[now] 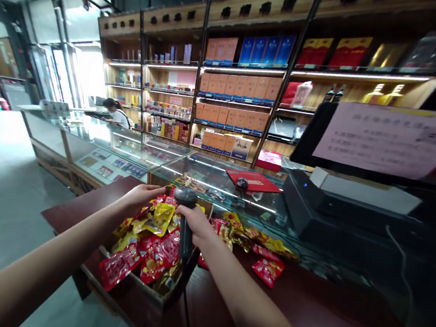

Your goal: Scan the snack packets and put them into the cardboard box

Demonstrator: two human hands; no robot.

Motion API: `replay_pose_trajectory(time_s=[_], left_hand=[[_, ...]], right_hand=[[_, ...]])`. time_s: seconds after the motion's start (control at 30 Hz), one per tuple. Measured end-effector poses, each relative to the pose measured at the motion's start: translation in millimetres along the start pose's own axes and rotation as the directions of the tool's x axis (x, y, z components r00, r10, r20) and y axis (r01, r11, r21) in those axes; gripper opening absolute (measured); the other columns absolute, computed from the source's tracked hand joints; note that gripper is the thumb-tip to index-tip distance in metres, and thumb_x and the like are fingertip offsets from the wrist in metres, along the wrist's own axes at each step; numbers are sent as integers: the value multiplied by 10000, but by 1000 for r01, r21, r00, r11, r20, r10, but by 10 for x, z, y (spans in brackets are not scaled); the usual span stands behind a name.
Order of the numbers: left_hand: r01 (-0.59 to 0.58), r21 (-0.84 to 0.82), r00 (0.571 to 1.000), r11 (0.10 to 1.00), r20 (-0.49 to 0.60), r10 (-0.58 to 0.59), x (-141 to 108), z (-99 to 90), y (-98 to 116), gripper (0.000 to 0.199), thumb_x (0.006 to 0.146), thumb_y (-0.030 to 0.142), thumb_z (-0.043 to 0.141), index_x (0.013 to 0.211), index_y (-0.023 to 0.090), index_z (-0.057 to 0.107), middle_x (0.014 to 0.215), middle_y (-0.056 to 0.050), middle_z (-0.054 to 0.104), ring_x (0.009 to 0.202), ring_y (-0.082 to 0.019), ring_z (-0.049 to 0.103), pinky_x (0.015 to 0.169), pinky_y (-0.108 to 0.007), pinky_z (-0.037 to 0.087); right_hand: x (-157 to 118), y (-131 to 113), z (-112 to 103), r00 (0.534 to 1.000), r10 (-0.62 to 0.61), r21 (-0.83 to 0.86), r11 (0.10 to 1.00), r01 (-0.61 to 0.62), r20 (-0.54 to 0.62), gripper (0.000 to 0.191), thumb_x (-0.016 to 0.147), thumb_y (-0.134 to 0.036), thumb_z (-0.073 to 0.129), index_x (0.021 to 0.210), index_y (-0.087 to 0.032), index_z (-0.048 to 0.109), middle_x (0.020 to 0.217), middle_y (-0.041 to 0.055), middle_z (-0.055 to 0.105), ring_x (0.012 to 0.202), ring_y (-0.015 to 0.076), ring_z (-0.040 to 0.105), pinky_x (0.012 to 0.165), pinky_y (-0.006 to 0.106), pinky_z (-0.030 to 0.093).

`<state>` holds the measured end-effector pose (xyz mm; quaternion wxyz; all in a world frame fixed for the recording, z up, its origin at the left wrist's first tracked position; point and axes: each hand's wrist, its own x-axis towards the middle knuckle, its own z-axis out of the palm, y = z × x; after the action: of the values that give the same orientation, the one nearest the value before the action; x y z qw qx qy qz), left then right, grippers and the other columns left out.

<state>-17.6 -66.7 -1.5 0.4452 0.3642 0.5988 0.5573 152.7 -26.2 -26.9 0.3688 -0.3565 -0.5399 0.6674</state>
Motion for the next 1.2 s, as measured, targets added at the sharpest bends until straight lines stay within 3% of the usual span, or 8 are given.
replay_pose_trajectory(time_s=[0.17,0.3,0.47,0.57,0.73,0.9,1.07,1.2], left_hand=[[-21,15,999,1000,35,20,7,216,-113,497,563,396,792,984,150,696,932,-96,706,846,-190,636,676,-230,450],[-1,-8,986,1000,169,2,-39,820,-224,449,609,335,775,1005,143,686,949,-92,698,880,-179,626,689,-222,449],[234,-25,905,972,372,-208,-92,1640,-662,247,711,270,691,910,124,684,815,-85,698,706,-149,639,627,-225,467],[296,-29,907,955,321,-271,-66,1937,-1026,223,750,222,636,956,139,651,691,-52,681,579,-147,627,579,-243,476],[331,-72,933,941,171,-315,29,2103,-1386,244,767,191,594,1010,166,599,616,-20,653,478,-145,597,503,-247,462],[394,-60,900,917,227,-372,46,2207,-1370,166,782,256,597,860,114,636,683,-67,678,574,-151,628,559,-246,476],[427,-99,857,899,361,-368,133,2467,-1312,287,752,420,636,809,139,631,725,-48,691,603,-135,625,558,-229,467],[428,-134,835,894,437,-334,292,2715,-1315,201,796,321,608,735,130,614,635,-58,665,540,-144,620,549,-255,499]], right_hand=[[-62,64,-273,998,41,70,997,-38,-38,113,558,-192,626,658,-147,596,481,-46,492,458,79,411,460,218,297],[-167,160,-759,987,45,151,988,-21,-157,150,546,-162,636,689,-142,595,526,-40,526,476,73,437,475,208,334],[-358,483,-1377,957,154,231,968,-97,-245,89,564,-149,610,571,-145,522,456,-51,470,422,61,401,460,204,358],[-433,760,-1591,930,219,271,953,-138,-296,89,562,-134,600,548,-144,512,442,-47,465,412,62,406,449,201,369],[-414,1076,-1642,888,316,367,911,-186,-335,53,583,-128,571,570,-146,522,436,-49,450,421,75,441,450,204,416],[-469,1054,-1684,885,323,421,892,-166,-336,153,580,-143,586,733,-138,594,557,-29,535,510,97,518,526,239,478],[-680,908,-1910,920,129,304,953,-11,-370,121,591,-181,600,709,-156,610,574,-29,558,588,110,535,601,234,452],[-799,765,-2097,927,-29,201,973,111,-374,53,600,-186,600,646,-161,606,662,-9,634,731,136,584,713,243,442]])
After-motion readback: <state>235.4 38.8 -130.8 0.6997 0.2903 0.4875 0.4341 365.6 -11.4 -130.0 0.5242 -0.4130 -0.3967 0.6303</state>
